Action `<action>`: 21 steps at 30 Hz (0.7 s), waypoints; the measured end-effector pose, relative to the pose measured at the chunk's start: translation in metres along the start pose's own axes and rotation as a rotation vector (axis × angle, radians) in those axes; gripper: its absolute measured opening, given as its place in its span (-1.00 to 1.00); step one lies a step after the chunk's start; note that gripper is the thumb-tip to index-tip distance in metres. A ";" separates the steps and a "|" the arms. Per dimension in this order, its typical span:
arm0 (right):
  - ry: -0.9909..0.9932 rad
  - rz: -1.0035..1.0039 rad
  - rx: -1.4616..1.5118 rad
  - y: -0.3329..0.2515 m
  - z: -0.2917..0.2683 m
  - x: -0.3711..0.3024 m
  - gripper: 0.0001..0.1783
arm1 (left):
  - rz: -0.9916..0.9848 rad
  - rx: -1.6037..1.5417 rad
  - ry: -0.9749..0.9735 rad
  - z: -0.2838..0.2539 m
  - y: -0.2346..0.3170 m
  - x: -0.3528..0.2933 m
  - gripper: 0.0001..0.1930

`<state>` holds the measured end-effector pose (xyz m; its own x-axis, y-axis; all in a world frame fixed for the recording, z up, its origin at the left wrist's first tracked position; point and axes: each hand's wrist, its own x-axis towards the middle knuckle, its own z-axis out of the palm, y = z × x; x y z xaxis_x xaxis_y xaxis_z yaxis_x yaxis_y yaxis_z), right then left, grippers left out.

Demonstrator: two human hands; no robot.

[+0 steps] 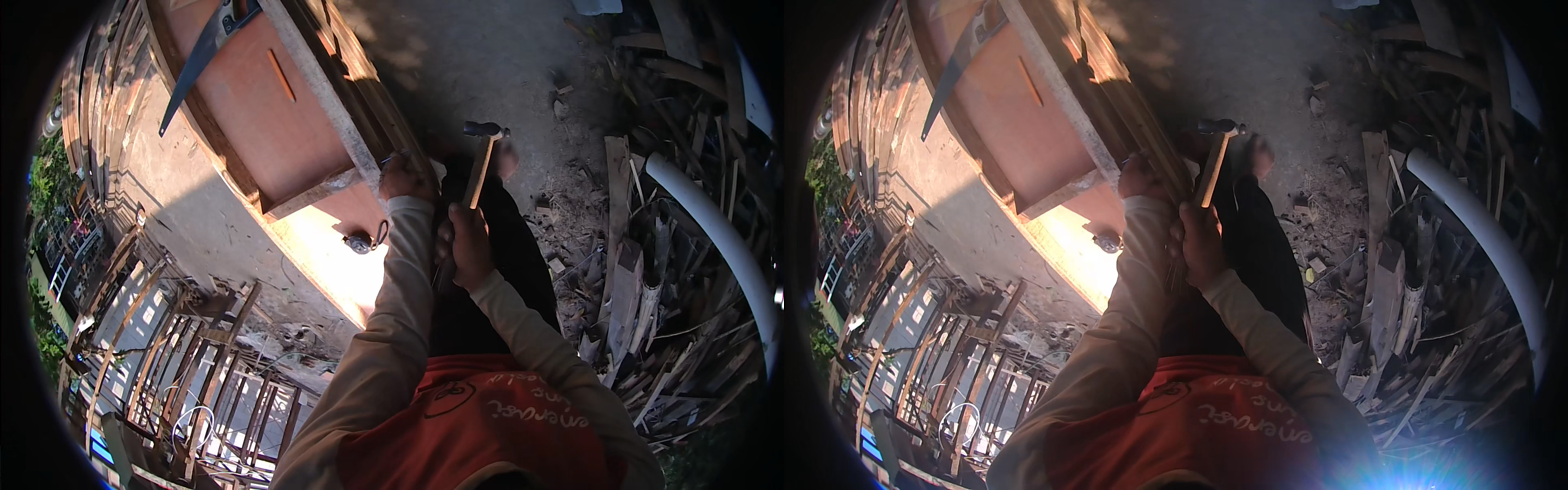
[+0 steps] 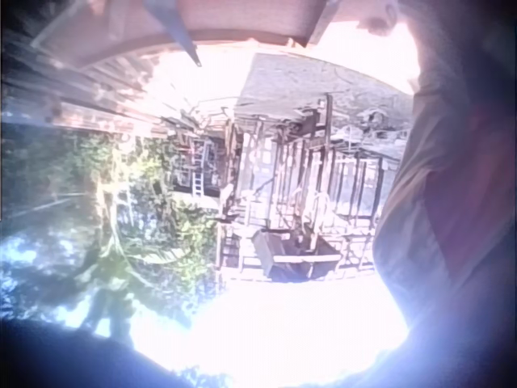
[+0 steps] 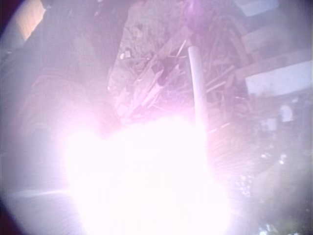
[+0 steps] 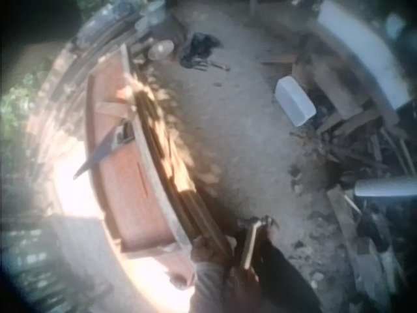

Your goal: The person saws through a piece of wood using a handsaw, then uses a hammer to drive a nail into a wooden frame, and finally marks a piece of wood with a pencil.

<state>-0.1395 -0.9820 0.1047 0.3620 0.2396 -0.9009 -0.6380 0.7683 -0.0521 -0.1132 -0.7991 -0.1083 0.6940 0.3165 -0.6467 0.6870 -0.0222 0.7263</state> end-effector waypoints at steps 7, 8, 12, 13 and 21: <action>-0.155 0.193 -0.170 -0.024 -0.019 0.003 -0.77 | 0.196 0.493 -0.074 -0.005 0.037 -0.022 -0.59; -0.089 0.164 -0.064 -0.029 -0.024 0.005 -0.75 | 0.278 0.677 -0.089 -0.001 0.054 -0.033 -0.60; 0.004 -0.092 0.070 -0.061 -0.058 0.013 -0.76 | -0.228 0.146 0.175 -0.001 0.122 -0.063 -0.66; 0.061 -0.221 0.085 -0.069 -0.048 0.013 -0.76 | 0.163 0.422 0.314 -0.032 0.117 -0.062 -0.66; -0.146 0.215 -0.195 -0.015 -0.024 0.024 -0.74 | 0.532 1.728 -0.033 -0.089 0.126 0.007 -0.41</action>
<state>-0.1376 -1.0024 0.0738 0.2895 0.4775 -0.8296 -0.8235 0.5660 0.0384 -0.0412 -0.7150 -0.0005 0.8798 -0.0691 -0.4704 -0.1756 -0.9666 -0.1864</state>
